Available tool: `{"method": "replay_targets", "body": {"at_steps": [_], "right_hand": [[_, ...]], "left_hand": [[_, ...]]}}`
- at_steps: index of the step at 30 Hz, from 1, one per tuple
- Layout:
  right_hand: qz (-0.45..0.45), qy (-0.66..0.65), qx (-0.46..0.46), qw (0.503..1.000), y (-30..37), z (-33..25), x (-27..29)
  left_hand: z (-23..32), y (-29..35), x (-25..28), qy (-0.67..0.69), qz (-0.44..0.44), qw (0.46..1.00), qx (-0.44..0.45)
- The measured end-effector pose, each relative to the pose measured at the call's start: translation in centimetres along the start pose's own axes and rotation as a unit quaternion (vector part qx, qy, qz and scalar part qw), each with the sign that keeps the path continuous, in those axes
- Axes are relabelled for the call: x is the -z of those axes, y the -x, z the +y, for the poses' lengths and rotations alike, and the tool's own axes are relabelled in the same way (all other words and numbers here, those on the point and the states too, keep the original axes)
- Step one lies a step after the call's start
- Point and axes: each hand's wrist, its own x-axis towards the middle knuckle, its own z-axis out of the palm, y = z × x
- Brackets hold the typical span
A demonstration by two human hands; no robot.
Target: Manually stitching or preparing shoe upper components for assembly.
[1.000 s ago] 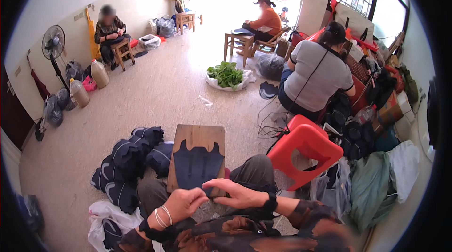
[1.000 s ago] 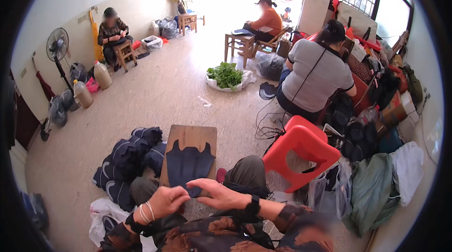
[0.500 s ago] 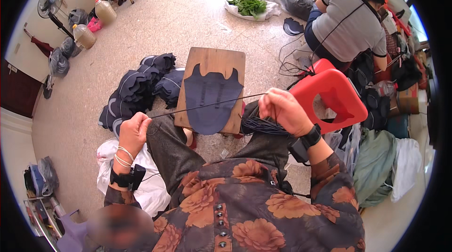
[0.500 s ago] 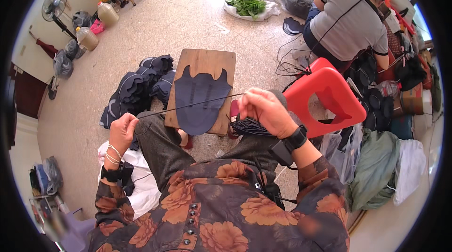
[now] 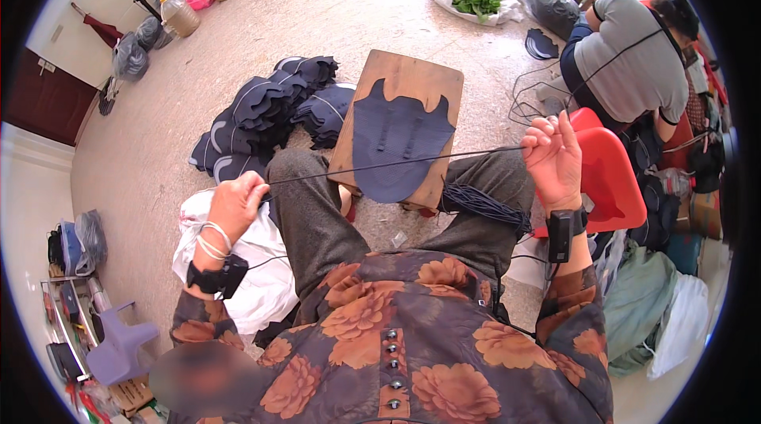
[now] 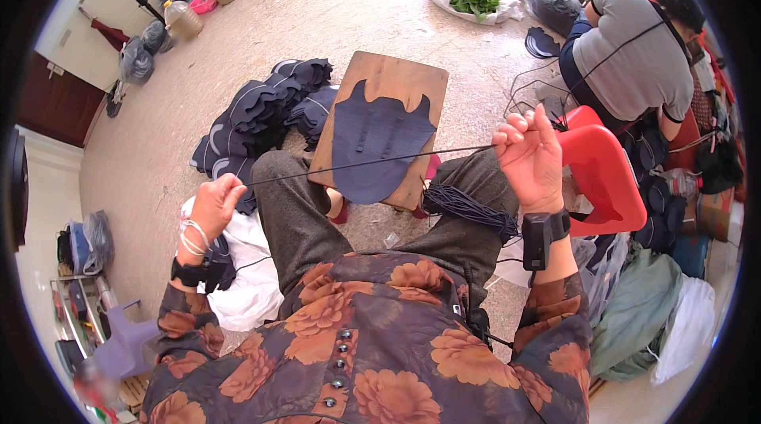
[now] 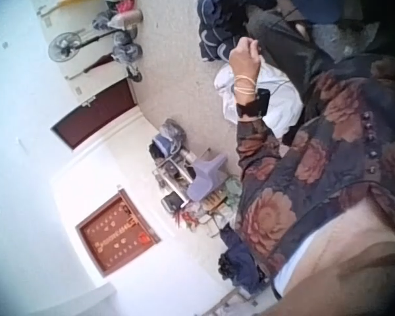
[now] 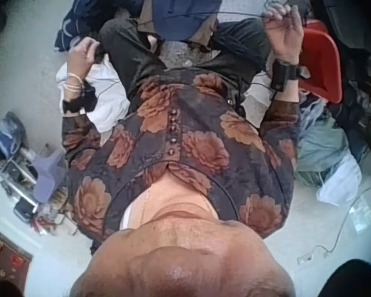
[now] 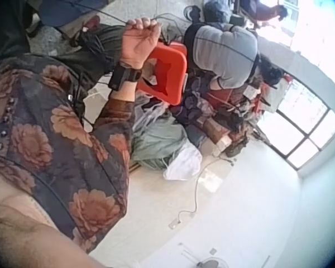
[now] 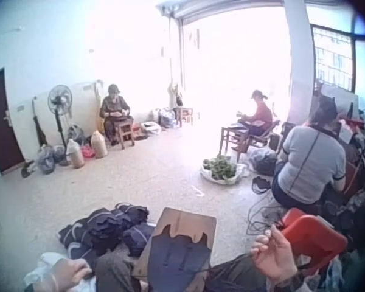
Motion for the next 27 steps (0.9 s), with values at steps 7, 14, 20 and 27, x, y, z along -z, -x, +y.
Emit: {"method": "replay_targets", "body": {"at_steps": [7, 14, 20, 27], "right_hand": [[0.057, 0.234, -0.076, 0.968, -0.5, 5.1, 0.6], [0.089, 0.371, -0.133, 0.915, -0.4, 6.3, 1.6], [0.043, 0.413, -0.175, 0.893, -0.5, 9.2, -1.0], [-0.002, 0.480, -0.255, 0.839, -0.3, 14.9, -2.3]], "left_hand": [[-0.8, 1.4, 5.5, -0.187, 0.006, 0.981, 0.052], [-0.8, 0.2, -2.7, 0.014, 0.016, 1.000, -0.015], [3.0, -0.1, -9.3, 0.824, -0.081, 0.484, 0.281], [5.9, -0.9, -13.5, 0.887, -0.073, 0.337, 0.306]]}}
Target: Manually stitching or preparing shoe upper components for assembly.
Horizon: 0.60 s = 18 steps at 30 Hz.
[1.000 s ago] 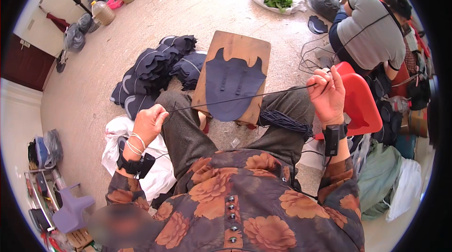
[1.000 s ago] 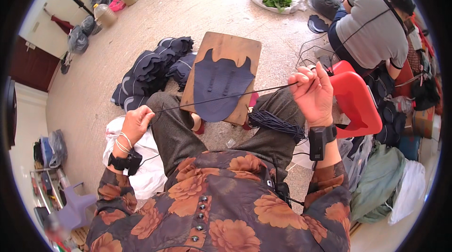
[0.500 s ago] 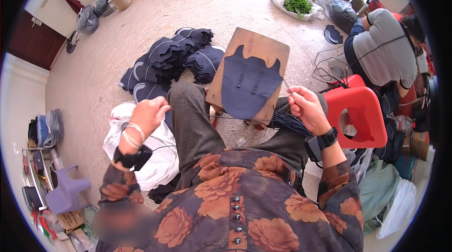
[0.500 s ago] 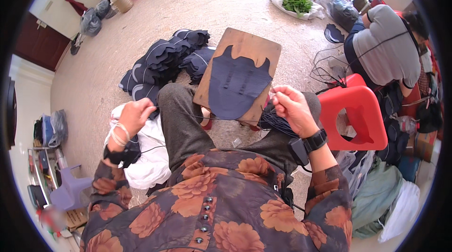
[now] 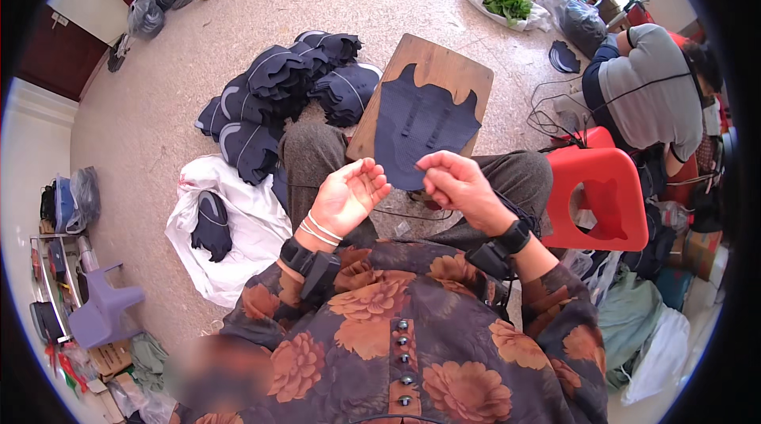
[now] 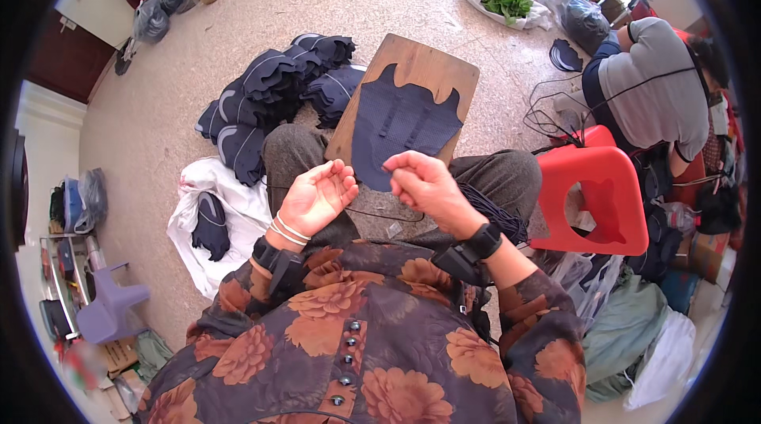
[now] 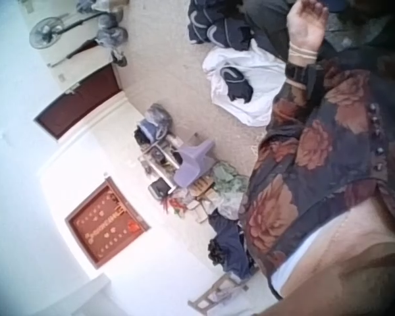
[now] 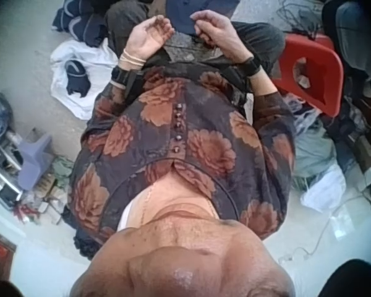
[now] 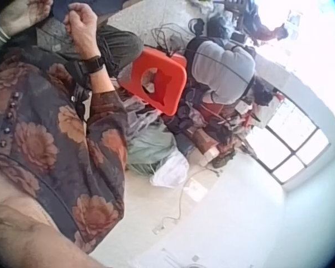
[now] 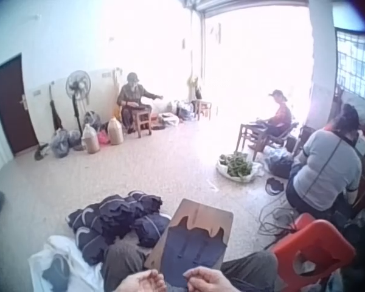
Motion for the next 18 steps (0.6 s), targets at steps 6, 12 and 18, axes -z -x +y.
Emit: {"method": "replay_targets", "body": {"at_steps": [6, 12, 18], "right_hand": [[-0.004, 0.068, 0.103, 0.992, -1.1, 2.4, -1.5], [0.013, 0.174, 0.133, 0.976, -1.9, 4.0, -2.9], [0.018, 0.122, 0.115, 0.986, -2.2, 4.5, -3.6]], "left_hand": [[-1.7, -0.5, -0.3, -0.039, -0.045, 0.997, -0.056], [-2.8, -1.0, -1.5, -0.122, -0.045, 0.977, -0.166], [-3.9, -1.2, -2.5, -0.198, -0.053, 0.956, -0.210]]}}
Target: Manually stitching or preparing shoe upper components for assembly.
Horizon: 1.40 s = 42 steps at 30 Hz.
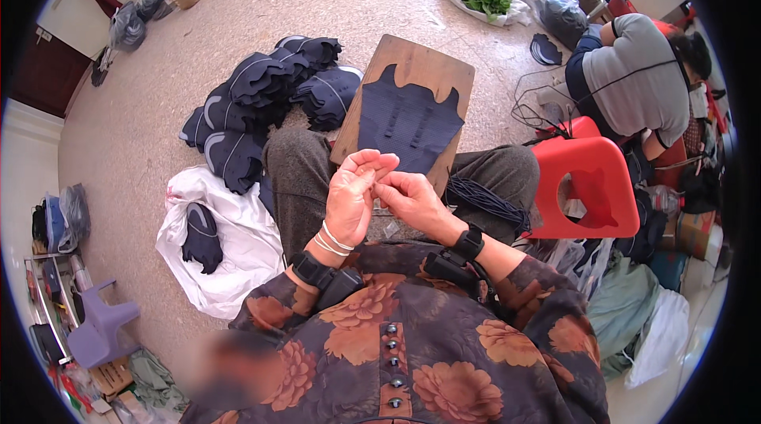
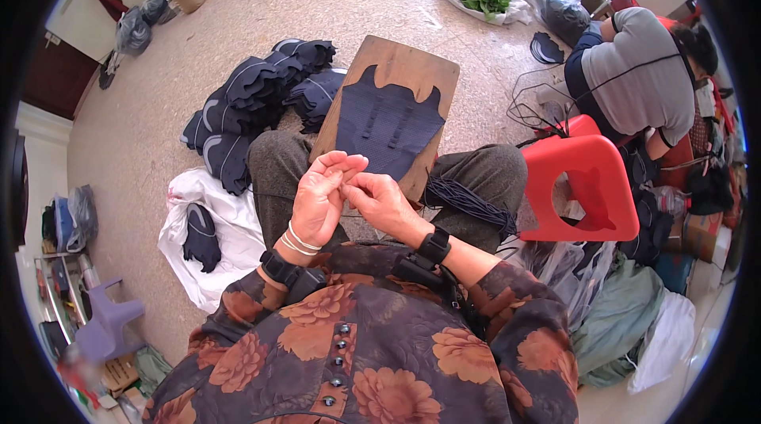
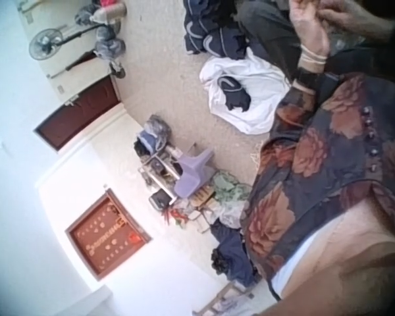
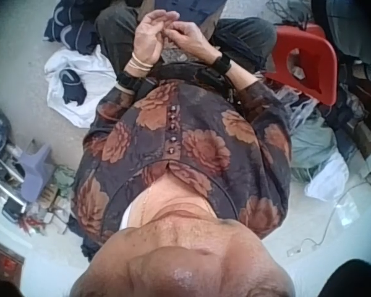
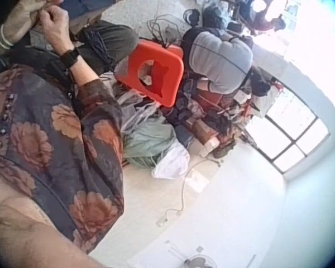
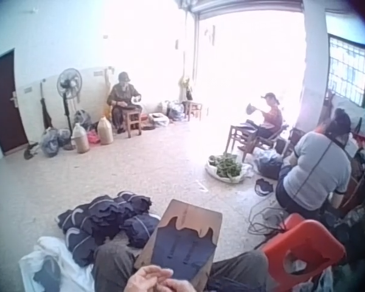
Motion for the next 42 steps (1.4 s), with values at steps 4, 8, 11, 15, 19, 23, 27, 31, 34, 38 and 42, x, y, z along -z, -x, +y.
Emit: {"method": "replay_targets", "body": {"at_steps": [4, 8, 11, 15, 19, 23, 27, 31, 34, 38, 42], "right_hand": [[0.007, 0.001, -0.033, 0.999, 0.3, -0.3, 0.4], [0.018, -0.094, -0.060, 0.994, 0.5, -0.3, 0.5], [0.031, -0.116, -0.021, 0.993, 0.3, 0.2, 0.5], [0.050, -0.073, 0.032, 0.996, 0.3, 0.3, -0.2], [0.053, -0.066, 0.017, 0.996, 0.8, -0.4, 0.9], [0.032, -0.182, -0.018, 0.983, 1.2, -1.6, 3.0], [-0.015, -0.155, -0.051, 0.986, 1.4, -2.3, 3.5], [0.004, -0.114, 0.004, 0.993, 1.3, -2.1, 3.1], [0.030, -0.004, 0.076, 0.997, 1.3, -2.3, 2.8], [0.035, 0.057, 0.084, 0.994, 1.3, -2.9, 2.9], [0.028, -0.044, 0.004, 0.999, 1.6, -3.0, 2.8]], "left_hand": [[1.2, -0.3, -0.2, 0.011, 0.041, 0.999, -0.015], [1.9, -0.5, 2.6, -0.023, 0.077, 0.997, -0.022], [2.2, 0.7, 0.1, -0.038, 0.091, 0.990, 0.097], [0.9, 1.7, -0.5, -0.099, 0.070, 0.989, 0.086], [1.4, 1.4, -0.4, -0.174, 0.042, 0.983, 0.037], [2.2, 1.6, -0.1, -0.290, -0.017, 0.956, -0.035], [2.4, 1.7, 0.0, -0.324, -0.049, 0.943, -0.056], [2.3, 1.7, 0.1, -0.357, -0.044, 0.931, -0.065], [2.3, 1.8, 0.2, -0.367, -0.042, 0.926, -0.081], [2.6, 2.0, -0.3, -0.369, -0.033, 0.925, -0.088], [2.8, 2.1, -0.4, -0.372, -0.028, 0.923, -0.096]]}}
